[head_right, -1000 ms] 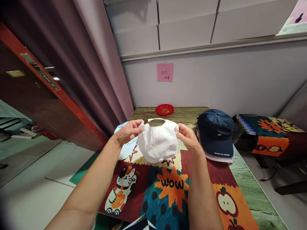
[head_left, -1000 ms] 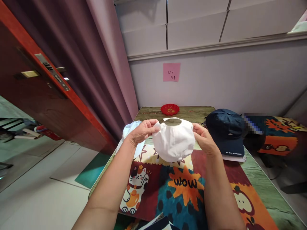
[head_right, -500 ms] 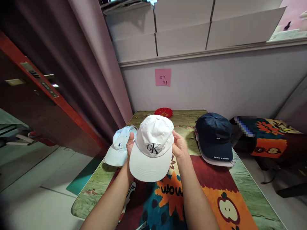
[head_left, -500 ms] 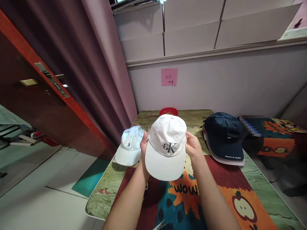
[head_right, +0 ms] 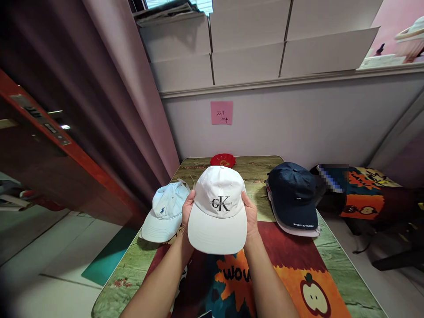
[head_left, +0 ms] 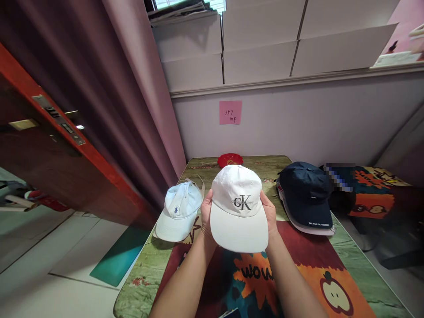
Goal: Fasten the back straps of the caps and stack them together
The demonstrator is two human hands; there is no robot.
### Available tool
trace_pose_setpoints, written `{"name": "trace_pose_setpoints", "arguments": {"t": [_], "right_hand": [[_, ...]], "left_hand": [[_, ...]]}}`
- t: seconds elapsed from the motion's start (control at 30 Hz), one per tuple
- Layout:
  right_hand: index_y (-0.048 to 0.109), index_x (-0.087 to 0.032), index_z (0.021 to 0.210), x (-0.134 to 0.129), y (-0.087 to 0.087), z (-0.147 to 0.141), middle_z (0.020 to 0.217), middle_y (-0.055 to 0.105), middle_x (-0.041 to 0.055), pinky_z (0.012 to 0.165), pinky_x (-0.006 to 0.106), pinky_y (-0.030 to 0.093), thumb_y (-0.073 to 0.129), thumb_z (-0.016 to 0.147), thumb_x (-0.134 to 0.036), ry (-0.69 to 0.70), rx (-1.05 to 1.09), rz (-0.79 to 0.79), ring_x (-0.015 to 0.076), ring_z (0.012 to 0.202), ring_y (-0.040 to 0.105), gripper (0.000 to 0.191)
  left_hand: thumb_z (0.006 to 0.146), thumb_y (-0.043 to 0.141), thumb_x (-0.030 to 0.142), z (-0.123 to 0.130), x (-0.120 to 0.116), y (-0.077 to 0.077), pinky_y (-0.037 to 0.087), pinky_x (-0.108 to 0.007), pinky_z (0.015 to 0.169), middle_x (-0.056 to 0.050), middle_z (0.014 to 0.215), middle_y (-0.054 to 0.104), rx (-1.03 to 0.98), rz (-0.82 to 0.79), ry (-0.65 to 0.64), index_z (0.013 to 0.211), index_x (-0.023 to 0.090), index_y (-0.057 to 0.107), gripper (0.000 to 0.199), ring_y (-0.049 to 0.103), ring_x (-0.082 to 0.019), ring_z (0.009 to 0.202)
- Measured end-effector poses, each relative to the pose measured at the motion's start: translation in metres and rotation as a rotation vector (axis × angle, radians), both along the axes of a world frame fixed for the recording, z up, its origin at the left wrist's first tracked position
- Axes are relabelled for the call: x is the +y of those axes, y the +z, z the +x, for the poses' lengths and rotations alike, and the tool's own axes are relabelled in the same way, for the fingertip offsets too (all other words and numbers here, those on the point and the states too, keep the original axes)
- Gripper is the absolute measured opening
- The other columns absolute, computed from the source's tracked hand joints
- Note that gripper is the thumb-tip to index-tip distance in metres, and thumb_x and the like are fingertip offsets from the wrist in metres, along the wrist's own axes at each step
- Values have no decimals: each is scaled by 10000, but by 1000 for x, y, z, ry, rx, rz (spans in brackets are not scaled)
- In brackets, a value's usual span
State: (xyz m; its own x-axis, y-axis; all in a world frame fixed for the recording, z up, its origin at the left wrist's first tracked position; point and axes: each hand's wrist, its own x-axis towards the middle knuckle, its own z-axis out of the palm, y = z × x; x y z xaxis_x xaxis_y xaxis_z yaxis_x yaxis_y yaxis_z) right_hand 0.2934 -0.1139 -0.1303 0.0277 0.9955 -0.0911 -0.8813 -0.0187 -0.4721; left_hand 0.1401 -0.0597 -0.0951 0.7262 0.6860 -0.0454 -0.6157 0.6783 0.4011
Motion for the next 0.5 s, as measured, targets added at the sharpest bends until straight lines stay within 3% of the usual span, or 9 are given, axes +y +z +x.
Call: {"name": "trace_pose_setpoints", "arguments": {"t": [0.2, 0.3, 0.4, 0.5], "right_hand": [[706, -130, 1205, -28, -1, -28, 1213, 736, 172, 1081, 578, 449, 582, 872, -656, -17, 138, -120, 358, 1267, 614, 635], [684, -170, 1259, -52, -7, -52, 1169, 764, 111, 1041, 464, 529, 725, 850, -437, -142, 157, -185, 285, 1173, 686, 490], [666, -201, 1293, -67, -5, -60, 1139, 779, 57, 995, 350, 569, 792, 765, -184, -262, 88, -241, 226, 1089, 725, 543], [667, -176, 1288, -72, 9, -38, 1157, 772, 81, 975, 378, 582, 815, 733, -185, -332, -29, -222, 258, 1063, 731, 575]], "left_hand": [[921, 490, 529, -5, 14, -1, 395, -566, 1127, -182, 1302, 688, 77, -57, 53, 1395, 88, 585, 654, 606, -376, 1264], [919, 500, 498, -8, 21, -7, 422, -550, 1110, -182, 1277, 701, 90, -79, 83, 1388, 89, 588, 629, 631, -363, 1230], [936, 472, 524, -7, 20, -15, 456, -535, 1082, -174, 1217, 727, 131, -80, 46, 1353, 97, 614, 614, 657, -351, 1188], [948, 426, 633, -3, 9, -28, 504, -501, 1030, -149, 1119, 760, 219, -39, 15, 1287, 135, 654, 644, 688, -328, 1123]]}}
